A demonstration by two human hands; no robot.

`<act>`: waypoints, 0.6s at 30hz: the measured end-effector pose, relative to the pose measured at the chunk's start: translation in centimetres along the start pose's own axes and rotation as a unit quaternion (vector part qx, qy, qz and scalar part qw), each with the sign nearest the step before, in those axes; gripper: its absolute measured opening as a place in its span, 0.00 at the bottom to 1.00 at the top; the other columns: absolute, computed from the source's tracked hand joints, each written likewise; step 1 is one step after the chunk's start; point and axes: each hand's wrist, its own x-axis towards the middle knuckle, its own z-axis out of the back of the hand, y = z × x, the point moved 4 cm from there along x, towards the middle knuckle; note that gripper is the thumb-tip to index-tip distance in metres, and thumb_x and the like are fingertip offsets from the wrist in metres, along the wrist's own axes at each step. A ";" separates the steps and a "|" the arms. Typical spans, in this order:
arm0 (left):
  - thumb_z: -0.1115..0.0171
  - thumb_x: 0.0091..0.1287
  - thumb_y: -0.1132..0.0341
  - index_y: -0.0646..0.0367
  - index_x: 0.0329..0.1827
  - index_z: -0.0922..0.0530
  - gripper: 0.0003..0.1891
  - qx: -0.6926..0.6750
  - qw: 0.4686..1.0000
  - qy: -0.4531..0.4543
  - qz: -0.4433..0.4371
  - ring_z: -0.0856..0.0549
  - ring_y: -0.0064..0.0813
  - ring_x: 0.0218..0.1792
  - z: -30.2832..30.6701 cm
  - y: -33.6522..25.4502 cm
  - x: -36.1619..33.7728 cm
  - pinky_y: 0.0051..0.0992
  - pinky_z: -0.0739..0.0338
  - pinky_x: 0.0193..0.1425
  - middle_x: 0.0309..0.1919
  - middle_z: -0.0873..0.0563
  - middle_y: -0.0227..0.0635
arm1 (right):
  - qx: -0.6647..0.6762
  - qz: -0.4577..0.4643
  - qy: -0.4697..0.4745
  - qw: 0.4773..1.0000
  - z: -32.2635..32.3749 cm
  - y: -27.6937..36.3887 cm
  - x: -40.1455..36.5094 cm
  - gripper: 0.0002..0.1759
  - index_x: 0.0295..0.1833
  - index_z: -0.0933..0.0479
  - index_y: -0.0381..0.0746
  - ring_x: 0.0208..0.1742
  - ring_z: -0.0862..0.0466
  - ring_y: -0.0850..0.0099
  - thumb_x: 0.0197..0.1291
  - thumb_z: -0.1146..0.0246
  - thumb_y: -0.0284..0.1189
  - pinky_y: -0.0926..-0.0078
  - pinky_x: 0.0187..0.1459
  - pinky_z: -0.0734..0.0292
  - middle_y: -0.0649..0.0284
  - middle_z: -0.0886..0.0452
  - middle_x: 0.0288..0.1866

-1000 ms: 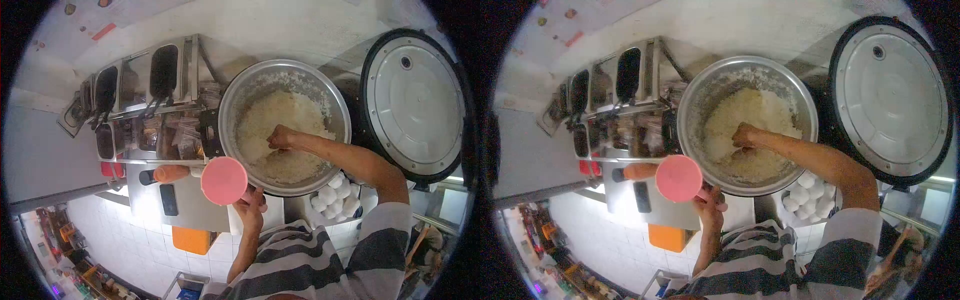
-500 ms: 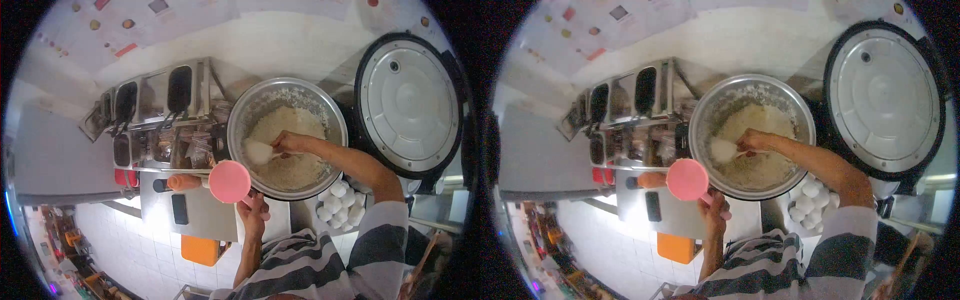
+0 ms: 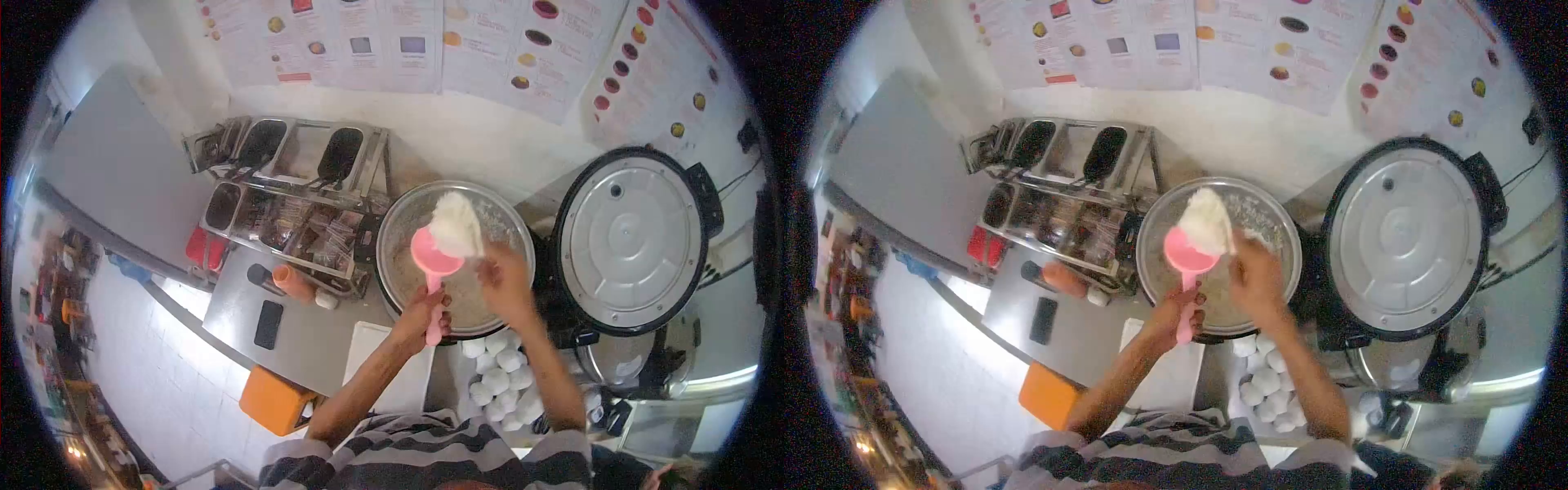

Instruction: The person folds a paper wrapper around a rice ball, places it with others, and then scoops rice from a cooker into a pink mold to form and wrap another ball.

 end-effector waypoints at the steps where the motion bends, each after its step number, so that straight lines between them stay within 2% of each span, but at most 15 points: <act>1: 0.49 0.76 0.63 0.50 0.51 0.36 0.08 -0.003 1.000 0.004 -0.008 0.26 0.23 0.22 -0.9 -0.1 0.4 0.26 0.29 0.21 0.36 0.27 0.30 | -0.045 0.034 -0.022 0.998 -1.0 2.0 -1.2 0.26 0.60 0.24 0.33 0.34 0.18 0.65 0.53 0.39 0.15 0.71 0.38 0.22 0.55 0.21 0.47; 2: 0.49 0.75 0.63 0.50 0.49 0.37 0.07 0.009 1.000 -0.008 -0.015 0.28 0.22 0.22 -1.5 -0.2 0.6 0.26 0.30 0.20 0.35 0.28 0.30 | -0.088 0.067 -0.045 0.993 -1.5 3.4 -2.1 0.32 0.63 0.26 0.35 0.39 0.18 0.59 0.47 0.37 0.15 0.66 0.42 0.20 0.50 0.24 0.57; 3: 0.49 0.74 0.63 0.50 0.47 0.37 0.07 0.020 0.999 -0.021 -0.021 0.29 0.22 0.21 -1.9 -0.2 0.7 0.26 0.31 0.20 0.34 0.28 0.29 | -0.090 0.074 -0.044 0.992 -1.7 3.7 -2.7 0.32 0.63 0.26 0.35 0.39 0.18 0.59 0.47 0.37 0.15 0.66 0.42 0.20 0.50 0.24 0.57; 4: 0.49 0.74 0.63 0.50 0.47 0.37 0.07 0.016 0.999 -0.020 -0.026 0.29 0.22 0.21 -1.9 0.0 0.9 0.26 0.31 0.20 0.34 0.28 0.29 | -0.143 0.080 -0.018 0.986 -2.0 3.8 -3.2 0.35 0.65 0.29 0.34 0.42 0.19 0.57 0.44 0.37 0.15 0.64 0.46 0.21 0.50 0.29 0.62; 5: 0.49 0.74 0.63 0.51 0.48 0.38 0.08 0.068 0.996 -0.026 -0.047 0.29 0.22 0.21 -1.7 0.1 1.3 0.26 0.31 0.20 0.33 0.28 0.30 | -0.196 0.086 0.004 0.977 -2.2 3.8 -3.3 0.39 0.67 0.33 0.33 0.45 0.19 0.55 0.42 0.37 0.14 0.62 0.49 0.21 0.50 0.33 0.67; 6: 0.49 0.73 0.64 0.51 0.49 0.38 0.08 0.122 0.990 -0.033 -0.065 0.29 0.22 0.21 -1.4 0.2 1.6 0.26 0.31 0.19 0.33 0.29 0.30 | -0.223 0.077 0.023 0.972 -2.0 4.2 -3.4 0.40 0.68 0.35 0.30 0.49 0.21 0.52 0.43 0.38 0.14 0.59 0.52 0.23 0.52 0.32 0.65; 7: 0.49 0.73 0.64 0.51 0.49 0.38 0.08 0.121 0.990 -0.035 -0.067 0.29 0.22 0.21 -1.1 0.7 1.9 0.26 0.31 0.19 0.33 0.29 0.30 | -0.222 0.079 0.025 0.972 -1.6 4.5 -3.4 0.40 0.68 0.35 0.30 0.49 0.21 0.52 0.43 0.38 0.14 0.59 0.52 0.23 0.52 0.32 0.65; 9: 0.49 0.71 0.66 0.51 0.47 0.39 0.08 0.147 0.980 -0.072 -0.111 0.29 0.22 0.21 -0.4 0.6 2.2 0.26 0.33 0.19 0.31 0.29 0.30 | -0.248 0.092 0.092 0.960 -1.4 4.6 -3.2 0.35 0.63 0.29 0.30 0.49 0.19 0.50 0.42 0.39 0.13 0.61 0.50 0.21 0.51 0.29 0.64; 10: 0.49 0.71 0.66 0.51 0.47 0.39 0.08 0.148 0.979 -0.072 -0.117 0.29 0.22 0.21 -0.3 0.1 2.4 0.26 0.33 0.19 0.31 0.29 0.30 | -0.247 0.097 0.089 0.960 -1.4 4.5 -2.9 0.35 0.63 0.29 0.30 0.49 0.19 0.50 0.42 0.39 0.13 0.61 0.50 0.21 0.51 0.29 0.64; 12: 0.49 0.70 0.67 0.51 0.45 0.39 0.08 0.194 0.973 -0.079 -0.101 0.29 0.22 0.21 0.3 -0.1 2.2 0.27 0.33 0.19 0.30 0.30 0.31 | -0.275 0.086 0.143 0.947 -2.1 3.2 -3.3 0.32 0.61 0.27 0.30 0.50 0.19 0.51 0.44 0.40 0.13 0.59 0.50 0.22 0.52 0.27 0.62; 15: 0.48 0.70 0.67 0.52 0.45 0.39 0.09 0.157 0.983 -0.058 -0.077 0.29 0.22 0.21 0.5 -0.7 1.8 0.27 0.33 0.19 0.30 0.30 0.30 | -0.249 0.113 0.156 0.949 -1.5 0.7 -2.8 0.31 0.62 0.28 0.32 0.45 0.18 0.50 0.46 0.39 0.16 0.57 0.49 0.21 0.51 0.28 0.61; 18: 0.48 0.70 0.67 0.52 0.47 0.39 0.09 0.114 0.991 -0.038 -0.061 0.28 0.22 0.21 0.1 -1.0 1.2 0.26 0.33 0.18 0.30 0.30 0.30 | -0.258 0.135 0.142 0.946 3.9 3.3 -1.4 0.31 0.63 0.28 0.34 0.47 0.18 0.50 0.49 0.41 0.17 0.59 0.52 0.21 0.55 0.29 0.66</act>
